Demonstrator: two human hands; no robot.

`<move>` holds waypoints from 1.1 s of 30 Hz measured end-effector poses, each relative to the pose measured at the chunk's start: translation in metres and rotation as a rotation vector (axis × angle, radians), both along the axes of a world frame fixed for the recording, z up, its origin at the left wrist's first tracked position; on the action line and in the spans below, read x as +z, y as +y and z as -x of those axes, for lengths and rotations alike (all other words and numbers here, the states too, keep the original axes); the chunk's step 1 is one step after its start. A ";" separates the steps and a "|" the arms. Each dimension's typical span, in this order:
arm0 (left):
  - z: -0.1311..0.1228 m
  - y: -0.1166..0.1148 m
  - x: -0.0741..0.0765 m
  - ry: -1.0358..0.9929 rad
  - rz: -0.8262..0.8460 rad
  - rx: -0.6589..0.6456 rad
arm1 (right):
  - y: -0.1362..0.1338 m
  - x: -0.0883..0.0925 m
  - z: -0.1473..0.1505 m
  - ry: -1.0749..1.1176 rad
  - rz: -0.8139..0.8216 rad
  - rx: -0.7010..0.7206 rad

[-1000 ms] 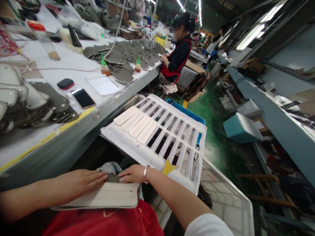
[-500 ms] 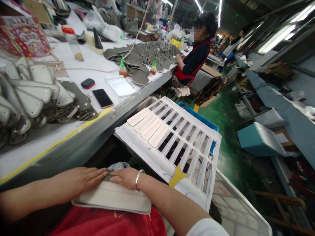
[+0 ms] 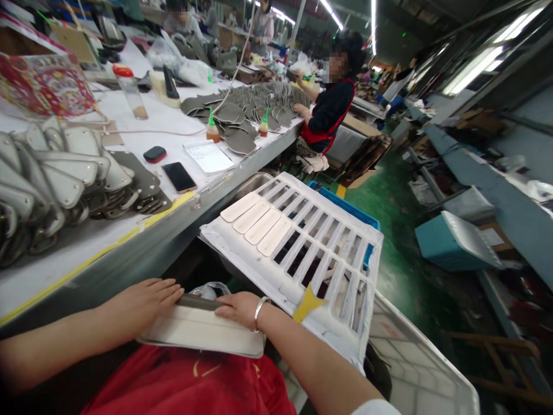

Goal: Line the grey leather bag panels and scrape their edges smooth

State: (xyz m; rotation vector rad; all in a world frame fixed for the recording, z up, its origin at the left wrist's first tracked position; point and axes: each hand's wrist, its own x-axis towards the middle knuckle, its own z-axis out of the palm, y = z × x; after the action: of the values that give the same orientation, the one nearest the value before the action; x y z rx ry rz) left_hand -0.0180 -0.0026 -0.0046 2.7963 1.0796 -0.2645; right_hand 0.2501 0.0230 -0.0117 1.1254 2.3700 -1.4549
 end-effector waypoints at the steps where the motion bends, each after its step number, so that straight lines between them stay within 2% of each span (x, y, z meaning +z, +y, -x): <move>1: -0.002 -0.002 0.001 -0.043 0.011 0.011 | -0.008 0.006 -0.011 -0.004 -0.036 -0.055; 4: -0.021 -0.021 0.000 -0.235 0.032 -0.003 | -0.046 0.021 -0.037 0.092 -0.311 -0.267; 6: -0.044 -0.040 -0.003 -0.365 0.072 -0.012 | -0.080 0.022 -0.047 0.169 -0.536 -0.391; 8: -0.069 -0.058 -0.007 -0.441 0.133 0.013 | -0.114 0.014 -0.053 0.175 -0.704 -0.488; 11: -0.097 -0.074 -0.013 -0.417 0.174 0.075 | -0.150 -0.009 -0.053 0.122 -0.837 -0.628; 15: -0.109 -0.074 -0.012 -0.343 0.137 0.077 | -0.163 -0.029 -0.046 0.139 -0.917 -0.767; 25: -0.123 -0.071 -0.002 -0.254 0.108 0.131 | -0.156 -0.021 -0.030 0.026 -0.902 -0.844; 29: -0.130 -0.068 0.001 -0.208 0.099 0.178 | -0.156 -0.022 -0.025 -0.059 -0.867 -0.985; 31: -0.132 -0.067 0.004 -0.181 0.105 0.187 | -0.156 -0.025 -0.029 -0.117 -0.724 -1.117; 33: -0.134 -0.066 0.007 -0.156 0.100 0.195 | -0.156 -0.028 -0.034 -0.116 -0.387 -1.182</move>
State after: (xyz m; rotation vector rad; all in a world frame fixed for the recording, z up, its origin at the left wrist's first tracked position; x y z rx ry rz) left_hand 0.1163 -0.0685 0.0024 2.5530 1.2525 -0.0754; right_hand 0.2839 -0.1331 -0.0401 2.8973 1.9195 -0.9993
